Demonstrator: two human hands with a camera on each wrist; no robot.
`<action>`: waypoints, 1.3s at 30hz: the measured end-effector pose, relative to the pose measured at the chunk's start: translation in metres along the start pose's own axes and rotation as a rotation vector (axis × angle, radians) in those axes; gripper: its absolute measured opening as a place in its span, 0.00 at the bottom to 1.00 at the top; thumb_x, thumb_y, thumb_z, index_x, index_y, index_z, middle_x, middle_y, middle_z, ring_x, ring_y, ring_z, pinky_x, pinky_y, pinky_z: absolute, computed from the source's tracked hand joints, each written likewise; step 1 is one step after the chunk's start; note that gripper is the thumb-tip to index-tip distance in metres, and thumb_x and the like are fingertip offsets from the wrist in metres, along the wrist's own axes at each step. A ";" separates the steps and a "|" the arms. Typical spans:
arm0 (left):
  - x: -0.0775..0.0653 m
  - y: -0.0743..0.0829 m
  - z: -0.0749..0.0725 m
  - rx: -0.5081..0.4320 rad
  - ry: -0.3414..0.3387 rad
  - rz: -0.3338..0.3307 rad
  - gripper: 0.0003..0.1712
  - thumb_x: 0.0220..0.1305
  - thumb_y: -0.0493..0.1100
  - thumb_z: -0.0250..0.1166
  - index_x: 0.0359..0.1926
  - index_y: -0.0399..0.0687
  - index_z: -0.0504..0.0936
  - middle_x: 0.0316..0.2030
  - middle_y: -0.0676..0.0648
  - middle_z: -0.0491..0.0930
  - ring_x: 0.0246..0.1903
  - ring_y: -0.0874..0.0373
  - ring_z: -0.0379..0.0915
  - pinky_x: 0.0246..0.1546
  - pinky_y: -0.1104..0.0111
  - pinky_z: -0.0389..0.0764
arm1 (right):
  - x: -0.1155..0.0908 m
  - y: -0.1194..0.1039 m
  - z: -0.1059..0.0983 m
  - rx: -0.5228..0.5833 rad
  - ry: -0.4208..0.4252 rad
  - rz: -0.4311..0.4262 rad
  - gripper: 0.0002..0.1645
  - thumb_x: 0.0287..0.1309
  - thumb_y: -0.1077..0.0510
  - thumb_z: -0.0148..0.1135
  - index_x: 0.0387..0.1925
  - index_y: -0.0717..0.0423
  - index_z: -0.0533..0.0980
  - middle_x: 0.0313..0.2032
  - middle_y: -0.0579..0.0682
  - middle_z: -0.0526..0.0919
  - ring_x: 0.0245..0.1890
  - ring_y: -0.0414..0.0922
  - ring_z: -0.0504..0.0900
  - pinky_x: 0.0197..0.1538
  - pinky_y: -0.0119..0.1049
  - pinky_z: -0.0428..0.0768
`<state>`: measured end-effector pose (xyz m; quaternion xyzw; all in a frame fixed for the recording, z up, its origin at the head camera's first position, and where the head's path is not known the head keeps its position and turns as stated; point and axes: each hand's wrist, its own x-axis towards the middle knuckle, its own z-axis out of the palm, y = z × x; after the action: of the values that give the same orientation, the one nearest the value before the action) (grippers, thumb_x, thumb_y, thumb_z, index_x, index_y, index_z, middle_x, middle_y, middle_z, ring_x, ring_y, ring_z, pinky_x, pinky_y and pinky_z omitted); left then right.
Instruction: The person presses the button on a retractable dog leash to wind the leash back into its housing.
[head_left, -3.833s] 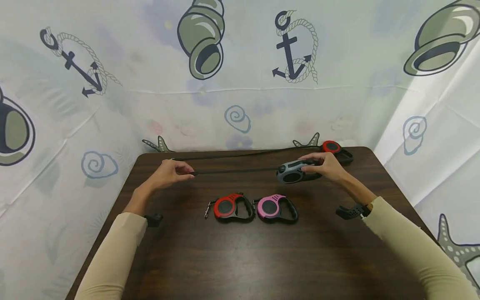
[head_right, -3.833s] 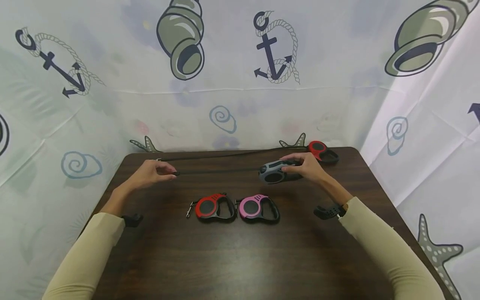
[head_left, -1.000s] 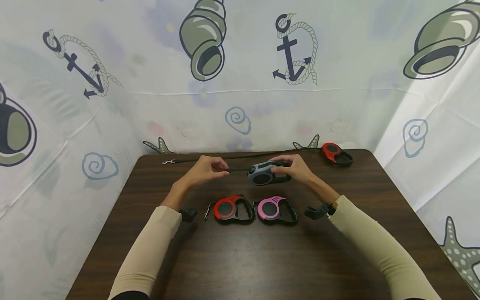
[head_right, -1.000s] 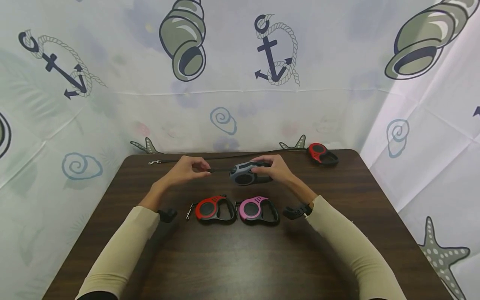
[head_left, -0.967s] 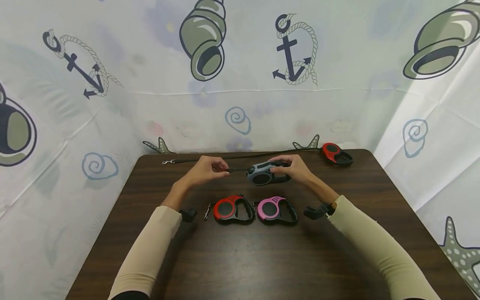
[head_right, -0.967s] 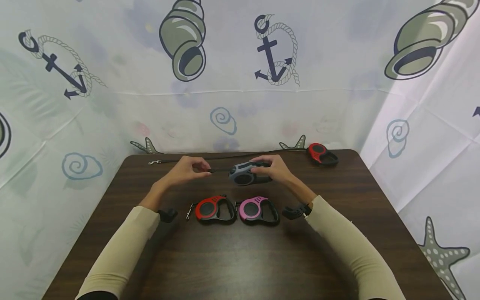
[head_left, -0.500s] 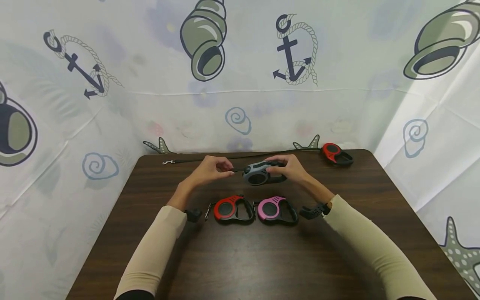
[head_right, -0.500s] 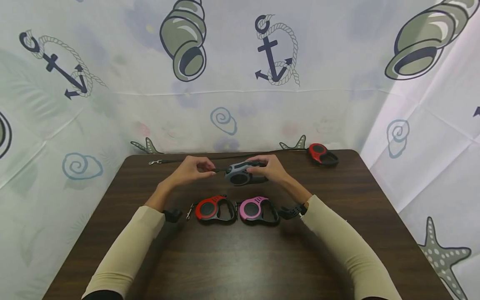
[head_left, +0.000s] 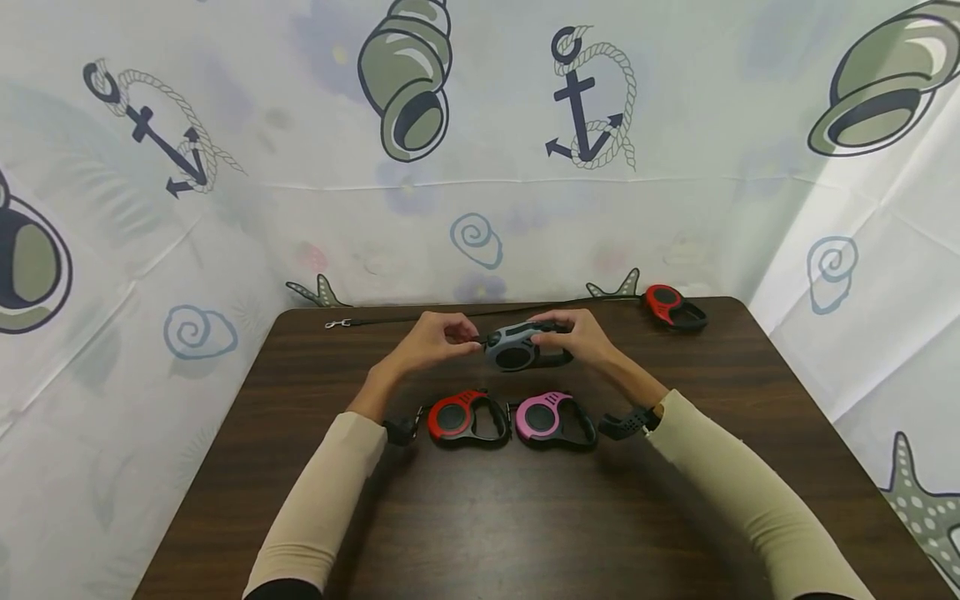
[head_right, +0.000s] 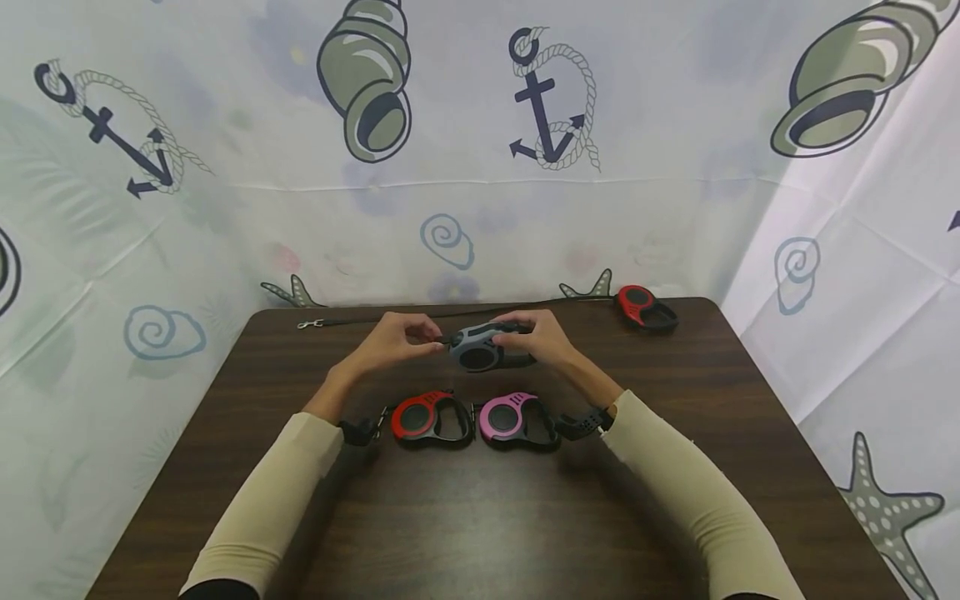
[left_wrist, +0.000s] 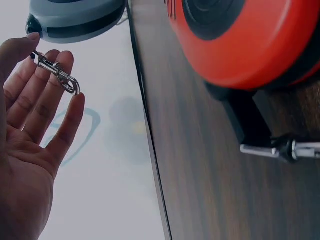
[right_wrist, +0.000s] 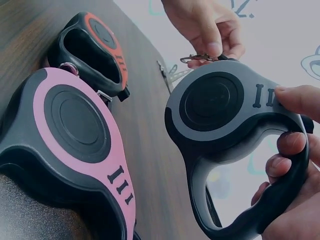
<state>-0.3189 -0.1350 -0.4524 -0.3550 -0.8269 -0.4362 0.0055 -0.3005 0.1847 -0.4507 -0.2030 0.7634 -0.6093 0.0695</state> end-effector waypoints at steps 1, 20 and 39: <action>0.000 0.000 0.001 0.001 0.002 0.001 0.09 0.63 0.36 0.78 0.42 0.42 0.88 0.34 0.50 0.88 0.33 0.59 0.85 0.37 0.68 0.84 | 0.000 0.000 0.000 0.000 0.002 -0.003 0.22 0.65 0.61 0.74 0.59 0.63 0.84 0.40 0.56 0.90 0.39 0.56 0.88 0.47 0.42 0.86; 0.015 0.004 0.026 0.026 -0.070 -0.119 0.16 0.62 0.39 0.79 0.49 0.39 0.87 0.42 0.45 0.91 0.42 0.56 0.89 0.46 0.64 0.87 | -0.003 0.009 -0.016 0.039 0.012 0.086 0.23 0.65 0.61 0.72 0.59 0.66 0.83 0.38 0.48 0.86 0.37 0.50 0.76 0.41 0.39 0.74; 0.030 0.001 0.044 0.121 -0.235 -0.199 0.21 0.63 0.42 0.79 0.52 0.38 0.85 0.44 0.44 0.89 0.44 0.53 0.86 0.51 0.63 0.85 | 0.003 0.033 -0.028 0.101 -0.054 0.247 0.25 0.70 0.62 0.68 0.63 0.71 0.78 0.26 0.46 0.78 0.31 0.45 0.73 0.58 0.46 0.66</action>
<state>-0.3273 -0.0849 -0.4691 -0.3188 -0.8777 -0.3394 -0.1129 -0.3203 0.2143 -0.4747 -0.1200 0.7489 -0.6279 0.1747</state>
